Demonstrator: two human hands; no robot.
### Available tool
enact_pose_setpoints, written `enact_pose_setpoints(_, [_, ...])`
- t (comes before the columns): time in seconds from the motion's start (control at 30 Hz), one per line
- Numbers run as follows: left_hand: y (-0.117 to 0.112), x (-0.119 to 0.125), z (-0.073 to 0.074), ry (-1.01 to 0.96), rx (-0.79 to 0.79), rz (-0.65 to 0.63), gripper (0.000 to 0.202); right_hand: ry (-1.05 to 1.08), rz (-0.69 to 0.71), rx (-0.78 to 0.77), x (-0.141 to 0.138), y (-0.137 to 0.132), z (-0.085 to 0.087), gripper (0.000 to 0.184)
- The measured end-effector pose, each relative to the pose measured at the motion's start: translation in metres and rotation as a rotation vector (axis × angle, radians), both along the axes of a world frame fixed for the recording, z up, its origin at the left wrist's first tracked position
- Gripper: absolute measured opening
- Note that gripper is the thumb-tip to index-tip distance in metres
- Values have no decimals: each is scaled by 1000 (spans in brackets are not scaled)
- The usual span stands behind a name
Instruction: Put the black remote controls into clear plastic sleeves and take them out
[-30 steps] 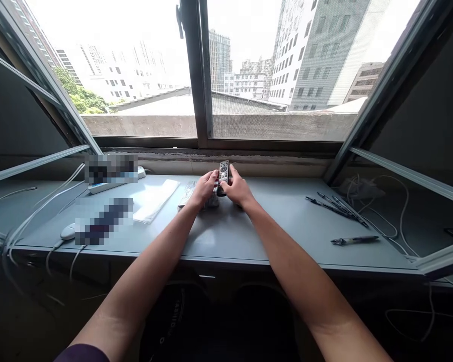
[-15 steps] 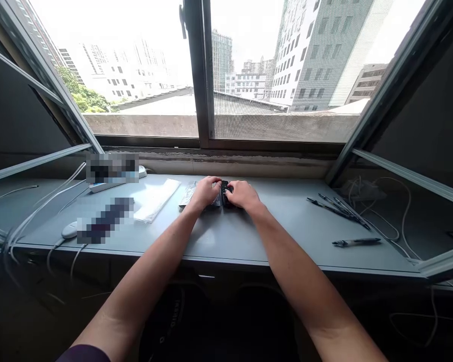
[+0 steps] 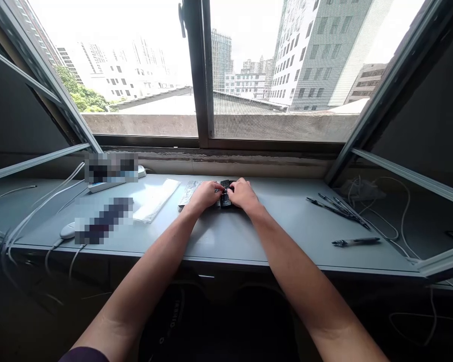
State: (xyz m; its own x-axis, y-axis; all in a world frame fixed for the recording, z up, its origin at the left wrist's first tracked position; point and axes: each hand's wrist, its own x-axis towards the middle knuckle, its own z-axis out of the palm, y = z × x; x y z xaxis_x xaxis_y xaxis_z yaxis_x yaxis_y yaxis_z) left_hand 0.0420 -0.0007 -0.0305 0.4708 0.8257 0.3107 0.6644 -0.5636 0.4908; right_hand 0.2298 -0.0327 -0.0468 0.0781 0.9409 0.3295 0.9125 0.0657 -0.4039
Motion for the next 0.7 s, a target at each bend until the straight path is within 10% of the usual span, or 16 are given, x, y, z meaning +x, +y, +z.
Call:
enact_pose_setpoints(0.37, [2,0,1,-5,36,46,43,-20,-25,-14,-9,-9,5,35])
enact_pose_setpoints(0.7, [5,-9,4,2,65,201,46,38,527,121,-19,-18,18,36])
